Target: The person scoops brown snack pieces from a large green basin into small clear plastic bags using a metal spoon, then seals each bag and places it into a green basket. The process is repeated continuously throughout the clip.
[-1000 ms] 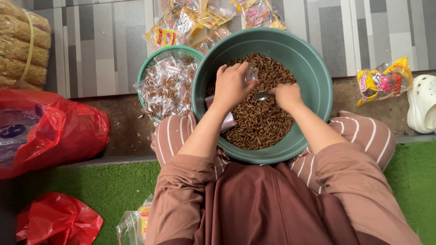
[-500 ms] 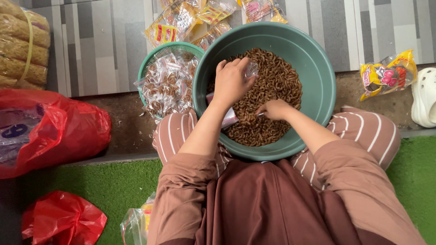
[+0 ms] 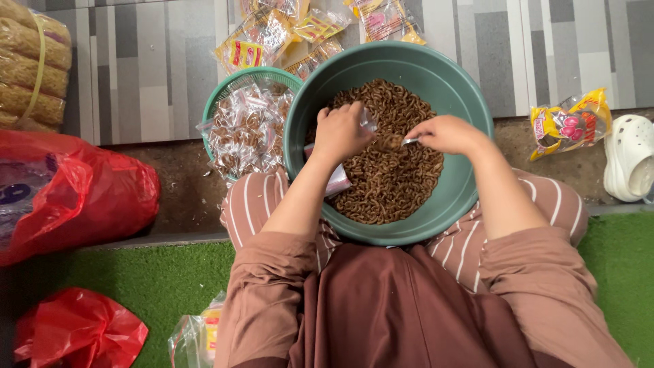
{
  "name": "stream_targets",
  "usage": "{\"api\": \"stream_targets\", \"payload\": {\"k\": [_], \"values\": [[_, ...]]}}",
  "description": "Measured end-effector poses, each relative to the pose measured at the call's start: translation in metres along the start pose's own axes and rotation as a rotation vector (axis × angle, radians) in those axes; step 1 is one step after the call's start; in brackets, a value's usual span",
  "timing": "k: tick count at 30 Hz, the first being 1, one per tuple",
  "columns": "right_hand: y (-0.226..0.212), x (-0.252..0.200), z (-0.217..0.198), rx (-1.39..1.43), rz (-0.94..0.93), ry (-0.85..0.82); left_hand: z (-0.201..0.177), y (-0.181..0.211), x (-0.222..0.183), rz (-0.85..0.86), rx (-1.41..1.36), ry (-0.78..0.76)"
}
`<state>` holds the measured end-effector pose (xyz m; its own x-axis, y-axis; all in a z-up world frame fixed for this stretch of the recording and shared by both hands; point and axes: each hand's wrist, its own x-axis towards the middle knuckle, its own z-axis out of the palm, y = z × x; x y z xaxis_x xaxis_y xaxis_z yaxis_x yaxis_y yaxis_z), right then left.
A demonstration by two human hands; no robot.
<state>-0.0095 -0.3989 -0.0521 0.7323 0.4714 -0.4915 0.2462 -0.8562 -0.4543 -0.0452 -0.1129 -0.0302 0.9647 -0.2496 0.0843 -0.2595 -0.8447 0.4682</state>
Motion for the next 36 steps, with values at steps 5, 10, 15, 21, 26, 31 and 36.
{"api": "stream_targets", "payload": {"k": [5, 10, 15, 21, 26, 31, 36], "values": [[-0.012, -0.04, -0.04, -0.023, -0.051, 0.187, 0.029, 0.002, -0.005, -0.006, 0.047, -0.187], [-0.039, -0.06, -0.046, -0.208, -0.026, 0.267, 0.046, 0.018, -0.011, 0.027, -0.27, -0.155], [-0.068, -0.069, -0.036, -0.425, -0.097, 0.443, 0.049, 0.032, -0.015, 0.12, -0.442, -0.013], [-0.065, -0.077, -0.046, -0.398, -0.043, 0.466, 0.045, 0.038, -0.013, 0.094, -0.499, -0.031], [-0.054, -0.078, -0.051, -0.26, -0.024, 0.413, 0.045, 0.039, -0.011, 0.041, -0.645, -0.105], [-0.047, -0.086, -0.061, -0.183, -0.05, 0.469, 0.042, 0.038, -0.006, -0.026, -0.809, -0.109], [-0.054, -0.088, -0.059, -0.29, -0.018, 0.471, 0.038, 0.033, -0.006, 0.122, -0.616, -0.028]]}}
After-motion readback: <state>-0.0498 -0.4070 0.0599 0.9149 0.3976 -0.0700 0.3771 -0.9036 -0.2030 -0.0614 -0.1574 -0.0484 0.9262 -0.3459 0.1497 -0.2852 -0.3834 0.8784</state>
